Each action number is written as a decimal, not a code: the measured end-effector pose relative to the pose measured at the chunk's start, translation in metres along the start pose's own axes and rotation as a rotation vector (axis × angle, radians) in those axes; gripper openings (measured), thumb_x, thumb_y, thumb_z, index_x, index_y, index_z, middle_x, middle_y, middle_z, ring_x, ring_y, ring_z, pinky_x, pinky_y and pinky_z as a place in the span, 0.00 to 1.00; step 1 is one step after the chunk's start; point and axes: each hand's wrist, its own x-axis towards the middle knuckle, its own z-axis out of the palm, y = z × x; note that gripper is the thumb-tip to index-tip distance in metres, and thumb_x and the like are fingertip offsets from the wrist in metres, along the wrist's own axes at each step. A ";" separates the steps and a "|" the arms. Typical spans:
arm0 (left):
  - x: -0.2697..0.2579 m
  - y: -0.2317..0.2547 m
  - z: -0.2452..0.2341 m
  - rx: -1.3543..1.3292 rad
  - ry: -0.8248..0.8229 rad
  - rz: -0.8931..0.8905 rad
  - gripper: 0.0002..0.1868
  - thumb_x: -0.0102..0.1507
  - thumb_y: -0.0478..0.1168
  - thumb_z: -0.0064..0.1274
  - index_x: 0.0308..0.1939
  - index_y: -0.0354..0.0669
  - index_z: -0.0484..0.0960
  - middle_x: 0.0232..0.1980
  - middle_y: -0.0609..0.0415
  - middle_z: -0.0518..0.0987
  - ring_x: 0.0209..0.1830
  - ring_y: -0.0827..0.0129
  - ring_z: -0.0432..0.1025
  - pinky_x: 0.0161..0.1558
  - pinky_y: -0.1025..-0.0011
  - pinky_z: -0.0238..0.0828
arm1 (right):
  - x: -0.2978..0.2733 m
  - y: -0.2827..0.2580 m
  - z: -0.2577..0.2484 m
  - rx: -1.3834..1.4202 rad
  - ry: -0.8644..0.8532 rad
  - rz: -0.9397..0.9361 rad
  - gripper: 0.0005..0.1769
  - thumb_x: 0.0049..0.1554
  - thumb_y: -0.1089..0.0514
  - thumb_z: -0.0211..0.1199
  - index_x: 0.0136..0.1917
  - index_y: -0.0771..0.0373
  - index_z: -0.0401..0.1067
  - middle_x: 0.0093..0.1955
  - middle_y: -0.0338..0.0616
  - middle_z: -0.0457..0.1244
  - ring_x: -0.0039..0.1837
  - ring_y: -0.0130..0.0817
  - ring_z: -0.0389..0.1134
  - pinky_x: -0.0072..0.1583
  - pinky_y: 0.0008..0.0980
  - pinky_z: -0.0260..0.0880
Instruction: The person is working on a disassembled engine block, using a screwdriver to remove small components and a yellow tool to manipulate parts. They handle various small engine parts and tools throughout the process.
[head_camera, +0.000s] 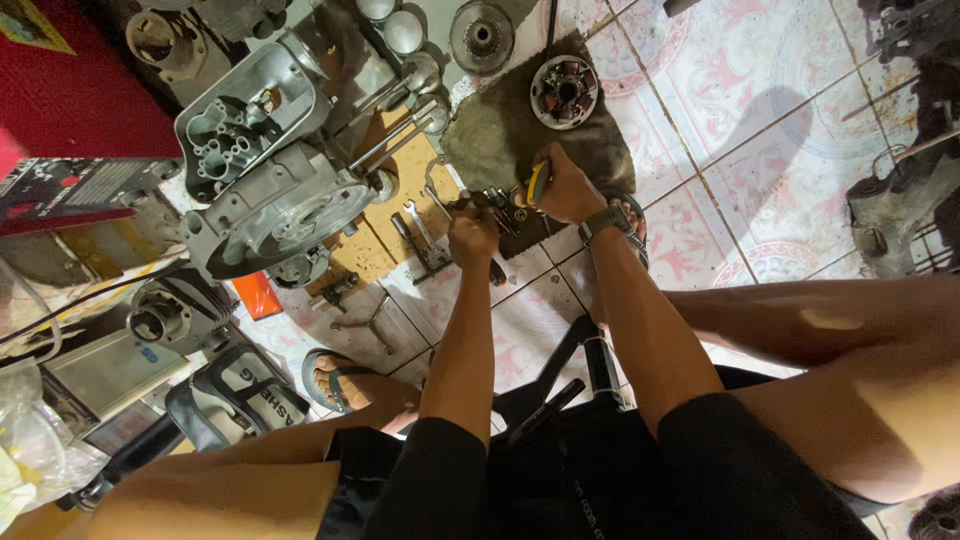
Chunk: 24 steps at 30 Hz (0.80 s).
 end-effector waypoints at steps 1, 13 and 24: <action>0.015 -0.016 0.017 -0.002 0.003 0.001 0.25 0.64 0.51 0.43 0.19 0.35 0.76 0.23 0.45 0.76 0.28 0.55 0.74 0.41 0.57 0.71 | -0.004 -0.005 0.002 -0.001 0.000 -0.003 0.30 0.42 0.51 0.72 0.52 0.55 0.58 0.39 0.52 0.62 0.44 0.51 0.67 0.48 0.47 0.64; -0.007 -0.022 -0.022 -0.559 -0.073 -0.129 0.22 0.58 0.51 0.44 0.54 0.53 0.77 0.56 0.45 0.75 0.44 0.57 0.77 0.45 0.71 0.77 | -0.038 0.023 0.050 -0.249 0.223 -0.212 0.22 0.50 0.60 0.62 0.53 0.60 0.54 0.37 0.59 0.62 0.43 0.60 0.66 0.46 0.53 0.64; 0.002 -0.048 -0.001 -0.857 -0.103 0.067 0.22 0.60 0.36 0.55 0.56 0.34 0.70 0.51 0.33 0.71 0.49 0.48 0.73 0.47 0.65 0.77 | -0.049 0.050 0.078 -0.433 0.213 -0.124 0.15 0.51 0.61 0.60 0.49 0.55 0.57 0.37 0.53 0.60 0.37 0.55 0.68 0.40 0.46 0.70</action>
